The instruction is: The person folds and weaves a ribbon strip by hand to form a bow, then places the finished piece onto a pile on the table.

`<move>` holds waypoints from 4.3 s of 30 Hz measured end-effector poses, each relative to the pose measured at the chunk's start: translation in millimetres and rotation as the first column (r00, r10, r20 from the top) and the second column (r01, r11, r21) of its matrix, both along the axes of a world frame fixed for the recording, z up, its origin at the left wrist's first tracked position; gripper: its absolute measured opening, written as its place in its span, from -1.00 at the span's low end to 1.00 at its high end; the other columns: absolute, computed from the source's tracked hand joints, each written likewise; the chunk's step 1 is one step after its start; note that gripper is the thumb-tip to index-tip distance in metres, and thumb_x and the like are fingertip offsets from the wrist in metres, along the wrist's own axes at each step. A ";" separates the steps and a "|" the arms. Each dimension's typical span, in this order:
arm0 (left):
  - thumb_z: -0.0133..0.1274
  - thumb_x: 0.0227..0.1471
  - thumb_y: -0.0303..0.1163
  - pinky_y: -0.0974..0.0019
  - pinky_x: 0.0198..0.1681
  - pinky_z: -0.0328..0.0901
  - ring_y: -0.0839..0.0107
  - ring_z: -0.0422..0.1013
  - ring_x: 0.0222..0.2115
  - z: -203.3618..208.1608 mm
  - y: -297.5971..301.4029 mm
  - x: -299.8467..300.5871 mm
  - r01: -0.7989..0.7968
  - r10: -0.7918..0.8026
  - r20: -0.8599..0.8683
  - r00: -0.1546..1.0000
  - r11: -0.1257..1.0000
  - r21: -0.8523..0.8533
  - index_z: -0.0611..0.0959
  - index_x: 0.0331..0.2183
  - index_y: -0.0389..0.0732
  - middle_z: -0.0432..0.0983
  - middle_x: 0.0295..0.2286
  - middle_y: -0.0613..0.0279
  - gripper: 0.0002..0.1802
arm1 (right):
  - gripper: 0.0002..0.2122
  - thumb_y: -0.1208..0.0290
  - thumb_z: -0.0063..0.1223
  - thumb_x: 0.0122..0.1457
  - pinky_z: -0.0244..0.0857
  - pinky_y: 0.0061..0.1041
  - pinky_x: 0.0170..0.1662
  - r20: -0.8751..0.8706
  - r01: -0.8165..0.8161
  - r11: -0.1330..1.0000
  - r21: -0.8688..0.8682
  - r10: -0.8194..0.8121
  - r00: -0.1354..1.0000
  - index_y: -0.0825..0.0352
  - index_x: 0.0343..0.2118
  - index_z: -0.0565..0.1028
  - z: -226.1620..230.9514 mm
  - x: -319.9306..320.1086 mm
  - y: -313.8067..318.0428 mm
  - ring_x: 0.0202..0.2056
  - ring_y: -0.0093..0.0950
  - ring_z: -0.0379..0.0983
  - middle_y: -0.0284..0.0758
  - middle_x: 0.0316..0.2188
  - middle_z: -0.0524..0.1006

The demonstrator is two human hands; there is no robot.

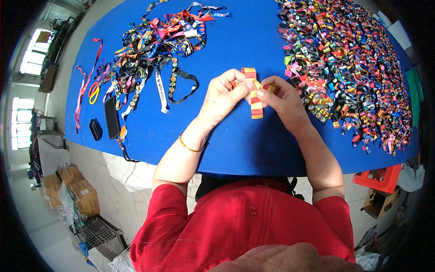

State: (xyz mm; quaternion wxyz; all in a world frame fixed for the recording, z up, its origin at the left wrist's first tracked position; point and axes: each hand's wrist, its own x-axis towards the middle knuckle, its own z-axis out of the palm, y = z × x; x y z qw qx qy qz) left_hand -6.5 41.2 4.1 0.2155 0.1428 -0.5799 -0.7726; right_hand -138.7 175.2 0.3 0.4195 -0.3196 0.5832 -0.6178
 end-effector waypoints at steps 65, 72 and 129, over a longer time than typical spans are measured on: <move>0.17 0.08 -0.28 0.38 -0.50 0.32 0.55 0.46 -0.59 -2.8 -20.8 5.8 0.164 0.287 0.518 0.806 0.732 -0.661 0.62 -0.40 -0.28 0.56 -0.61 0.24 -0.76 | -0.82 0.41 0.01 0.21 0.44 -0.31 -0.35 -0.917 -0.048 0.995 0.084 0.096 0.386 0.24 -0.17 0.56 -2.1 20.6 8.3 -0.35 -0.24 0.53 -0.27 -0.31 0.50; 0.15 0.10 -0.37 0.36 -0.51 0.33 0.52 0.46 -0.60 -25.6 -21.4 3.7 0.052 0.370 0.279 0.886 0.519 -0.853 0.59 -0.45 -0.26 0.52 -0.63 0.23 -0.83 | -0.83 0.41 0.01 0.19 0.45 -0.33 -0.34 -0.920 -0.049 0.992 0.114 0.124 0.371 0.24 -0.18 0.55 1.1 19.3 8.1 -0.33 -0.25 0.54 -0.25 -0.30 0.52; 0.13 -0.05 -0.44 0.14 -0.18 0.41 0.10 0.49 -0.26 7.1 4.3 13.1 0.291 0.108 0.304 0.947 0.122 -0.949 0.67 -0.34 -0.28 0.57 -0.32 0.07 -0.82 | -0.84 0.39 -0.04 0.21 0.38 -0.25 -0.39 -0.949 0.070 0.993 0.098 0.072 0.307 0.21 -0.20 0.52 -11.9 1.2 6.4 -0.43 -0.23 0.48 -0.27 -0.44 0.47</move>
